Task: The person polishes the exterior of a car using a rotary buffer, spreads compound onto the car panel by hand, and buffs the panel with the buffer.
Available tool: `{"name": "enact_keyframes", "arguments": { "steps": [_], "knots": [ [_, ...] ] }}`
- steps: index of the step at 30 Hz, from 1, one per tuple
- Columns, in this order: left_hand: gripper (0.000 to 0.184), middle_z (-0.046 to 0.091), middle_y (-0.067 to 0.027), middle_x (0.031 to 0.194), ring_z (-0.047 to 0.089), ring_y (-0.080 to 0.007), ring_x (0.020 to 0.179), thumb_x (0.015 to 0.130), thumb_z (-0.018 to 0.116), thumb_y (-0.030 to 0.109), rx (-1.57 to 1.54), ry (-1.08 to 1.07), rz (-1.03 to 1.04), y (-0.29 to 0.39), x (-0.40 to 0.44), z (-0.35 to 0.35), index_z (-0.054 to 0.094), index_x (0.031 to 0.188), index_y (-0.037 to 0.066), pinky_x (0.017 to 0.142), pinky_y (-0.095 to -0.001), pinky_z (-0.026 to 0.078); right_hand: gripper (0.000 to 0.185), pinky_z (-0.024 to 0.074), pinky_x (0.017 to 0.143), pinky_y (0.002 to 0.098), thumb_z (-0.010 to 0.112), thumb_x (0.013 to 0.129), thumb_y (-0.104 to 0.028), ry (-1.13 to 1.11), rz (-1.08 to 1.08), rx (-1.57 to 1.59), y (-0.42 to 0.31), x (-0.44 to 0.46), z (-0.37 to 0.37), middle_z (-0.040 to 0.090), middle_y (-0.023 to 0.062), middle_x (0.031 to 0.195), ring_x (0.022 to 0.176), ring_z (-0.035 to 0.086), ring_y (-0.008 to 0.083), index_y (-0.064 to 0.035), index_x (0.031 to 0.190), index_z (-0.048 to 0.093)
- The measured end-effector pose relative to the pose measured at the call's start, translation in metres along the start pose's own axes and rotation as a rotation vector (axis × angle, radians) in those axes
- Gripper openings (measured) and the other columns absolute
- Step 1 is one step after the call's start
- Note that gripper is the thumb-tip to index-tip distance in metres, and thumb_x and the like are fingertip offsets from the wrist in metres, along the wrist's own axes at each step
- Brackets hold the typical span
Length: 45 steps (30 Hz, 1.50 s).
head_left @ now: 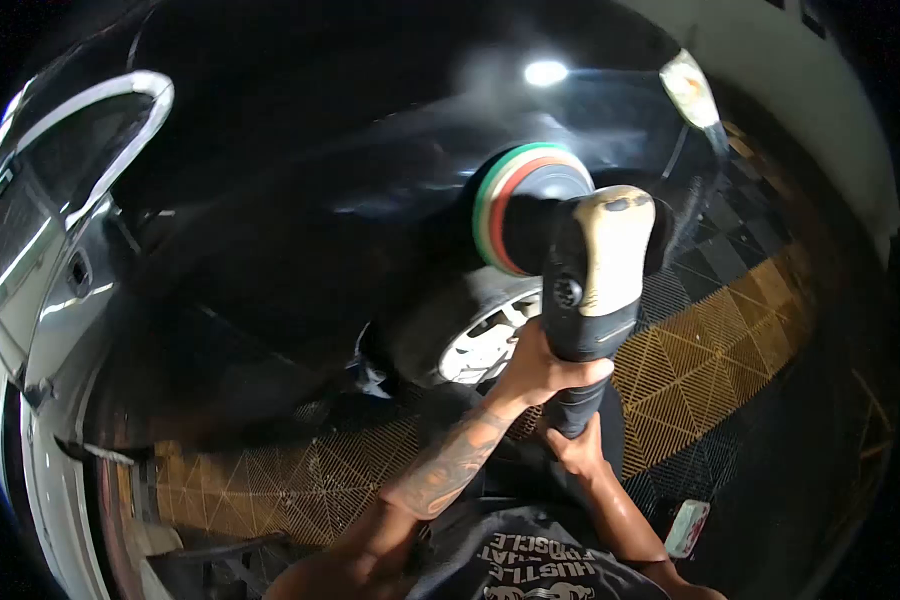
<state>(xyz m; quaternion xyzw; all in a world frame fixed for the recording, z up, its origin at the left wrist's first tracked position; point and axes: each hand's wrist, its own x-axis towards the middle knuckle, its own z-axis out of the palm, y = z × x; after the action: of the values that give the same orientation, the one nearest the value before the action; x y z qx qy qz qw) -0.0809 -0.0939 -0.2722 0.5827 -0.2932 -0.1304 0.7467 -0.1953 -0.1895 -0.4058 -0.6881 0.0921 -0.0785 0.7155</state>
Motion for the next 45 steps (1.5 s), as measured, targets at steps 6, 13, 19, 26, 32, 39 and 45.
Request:
{"name": "enact_keyframes", "arguments": {
  "steps": [6,13,19,26,32,39,45],
  "knots": [
    [0.052,0.071,-0.0089,0.099,0.066,-0.0161,0.091,0.066,0.086,0.019,-0.009,0.12,0.123,0.026,-0.019,-0.033,0.065,0.109,-0.001,0.086,-0.0326,0.053,0.021,0.0519,0.063,0.031,0.074,0.07,-0.005,0.054,-0.129,-0.029,0.002,0.012,0.027,0.068,0.0066,0.08,0.068,0.063,0.0151,0.0014,0.088,0.065],
    [0.073,0.065,-0.0109,0.115,0.062,-0.0189,0.106,0.065,0.089,0.021,0.083,0.414,0.207,0.032,-0.075,-0.069,0.055,0.125,-0.001,0.096,-0.0364,0.051,0.017,0.0531,0.066,0.0312,0.071,0.068,-0.005,-0.26,-0.219,-0.348,-0.012,0.049,0.048,0.069,0.0059,0.075,0.07,0.064,0.0126,0.0019,0.083,0.066],
    [0.075,0.058,-0.0089,0.129,0.057,-0.0198,0.116,0.071,0.085,0.011,-0.014,0.482,0.125,-0.014,-0.13,-0.101,0.048,0.136,0.001,0.103,-0.0373,0.047,0.046,0.0564,0.08,0.0352,0.07,0.065,-0.006,-0.468,-0.373,-0.583,-0.029,0.069,0.058,0.073,0.0203,0.092,0.09,0.074,0.0255,0.0036,0.109,0.065],
    [0.064,0.05,-0.011,0.139,0.045,-0.0235,0.132,0.083,0.065,0.002,-0.086,0.551,0.214,-0.101,-0.18,-0.139,0.038,0.141,0.005,0.114,-0.0421,0.034,0.047,0.0552,0.075,0.0463,0.075,0.063,-0.015,-0.573,-0.599,-0.976,-0.019,0.094,0.073,0.069,0.0217,0.089,0.083,0.067,0.0412,-0.0027,0.107,0.064],
    [0.071,0.051,-0.0128,0.136,0.049,-0.0275,0.129,0.083,0.066,0.033,-0.475,0.601,0.215,-0.11,-0.19,-0.138,0.038,0.141,0.003,0.111,-0.0455,0.038,0.041,0.055,0.075,0.0486,0.074,0.064,-0.018,-0.748,-0.582,-1.201,-0.002,0.105,0.081,0.069,0.0198,0.088,0.082,0.068,0.0394,-0.0046,0.101,0.063],
    [0.071,0.053,-0.0137,0.133,0.053,-0.0267,0.123,0.083,0.064,0.034,-0.59,0.708,0.118,-0.132,-0.198,-0.121,0.041,0.141,0.0,0.109,-0.0425,0.04,0.038,0.0555,0.075,0.0494,0.071,0.067,-0.02,-0.744,-0.552,-1.236,-0.018,0.089,0.071,0.069,0.0208,0.086,0.081,0.068,0.0416,-0.0061,0.102,0.064],
    [0.036,0.062,-0.0103,0.125,0.057,-0.0196,0.118,0.092,0.059,0.0,-0.753,0.745,0.275,-0.174,-0.176,-0.09,0.056,0.128,0.0,0.105,-0.0364,0.042,0.036,0.0552,0.074,0.0501,0.069,0.065,-0.017,-0.687,-0.567,-1.095,-0.032,0.095,0.042,0.068,0.0236,0.086,0.082,0.066,0.044,-0.0052,0.099,0.065]
  ]
}}
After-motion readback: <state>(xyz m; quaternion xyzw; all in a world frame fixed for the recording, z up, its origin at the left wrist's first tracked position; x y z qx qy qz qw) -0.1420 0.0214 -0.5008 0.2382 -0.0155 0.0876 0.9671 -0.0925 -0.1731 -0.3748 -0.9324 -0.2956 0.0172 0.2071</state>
